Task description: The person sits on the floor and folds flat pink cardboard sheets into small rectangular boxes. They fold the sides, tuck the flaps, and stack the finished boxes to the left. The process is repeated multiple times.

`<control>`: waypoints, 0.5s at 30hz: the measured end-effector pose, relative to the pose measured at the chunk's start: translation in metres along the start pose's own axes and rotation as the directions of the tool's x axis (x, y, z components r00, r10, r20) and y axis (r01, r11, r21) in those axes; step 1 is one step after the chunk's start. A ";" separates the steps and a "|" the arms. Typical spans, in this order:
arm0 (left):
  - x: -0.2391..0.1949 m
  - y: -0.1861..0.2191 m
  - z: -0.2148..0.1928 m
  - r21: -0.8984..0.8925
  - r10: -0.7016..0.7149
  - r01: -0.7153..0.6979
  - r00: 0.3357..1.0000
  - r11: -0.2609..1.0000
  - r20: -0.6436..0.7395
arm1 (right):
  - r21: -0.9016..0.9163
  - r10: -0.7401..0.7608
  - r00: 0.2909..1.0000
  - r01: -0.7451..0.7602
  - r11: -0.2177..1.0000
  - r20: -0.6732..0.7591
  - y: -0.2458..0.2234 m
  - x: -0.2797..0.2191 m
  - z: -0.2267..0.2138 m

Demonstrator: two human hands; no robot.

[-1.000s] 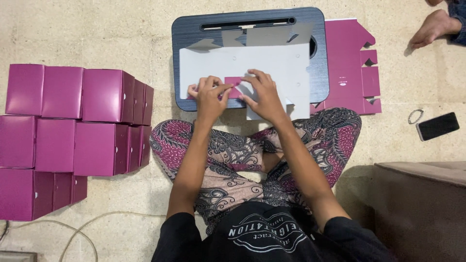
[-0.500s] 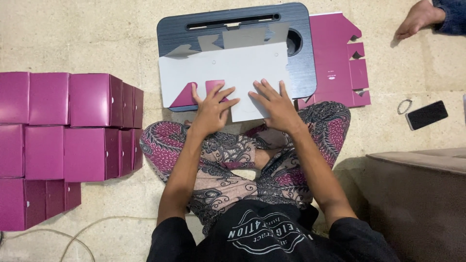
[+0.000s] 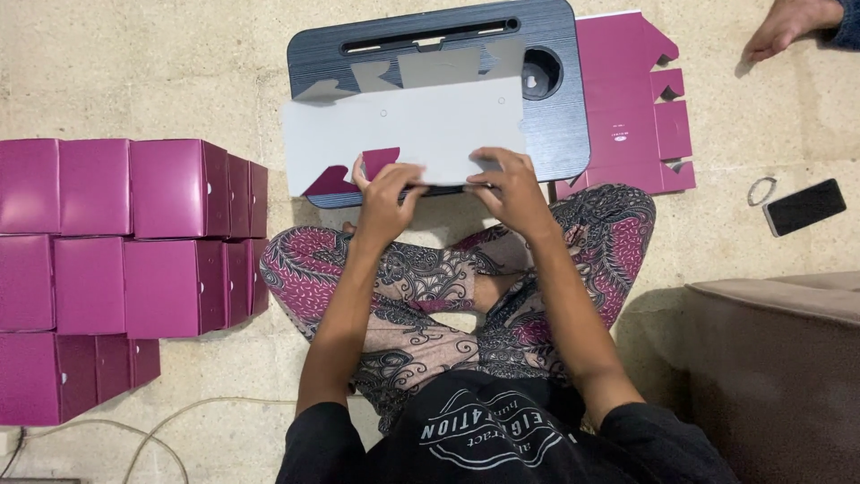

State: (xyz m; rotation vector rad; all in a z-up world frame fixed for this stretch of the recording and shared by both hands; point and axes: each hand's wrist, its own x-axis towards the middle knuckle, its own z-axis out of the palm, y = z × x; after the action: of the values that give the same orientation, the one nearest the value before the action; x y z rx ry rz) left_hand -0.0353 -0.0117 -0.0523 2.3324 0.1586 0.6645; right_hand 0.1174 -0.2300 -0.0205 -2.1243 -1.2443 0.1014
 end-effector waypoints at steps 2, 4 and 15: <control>0.000 -0.006 0.012 0.010 -0.064 0.065 0.997 0.998 -0.038 | -0.016 0.019 0.998 -0.019 1.000 -0.059 0.008 0.004 0.008; 0.003 -0.007 0.020 0.019 -0.128 0.130 0.989 0.991 -0.079 | -0.031 0.034 0.993 -0.038 0.999 -0.117 0.009 0.012 0.012; 0.019 0.004 0.019 0.305 -0.034 0.075 0.990 0.949 -0.139 | 0.050 0.177 0.965 -0.170 0.984 -0.194 -0.032 0.030 -0.009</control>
State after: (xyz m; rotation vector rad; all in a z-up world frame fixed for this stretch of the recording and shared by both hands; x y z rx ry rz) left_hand -0.0090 -0.0205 -0.0539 2.5711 0.4138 0.8159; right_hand 0.1134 -0.1999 0.0130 -2.1534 -0.9348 -0.0142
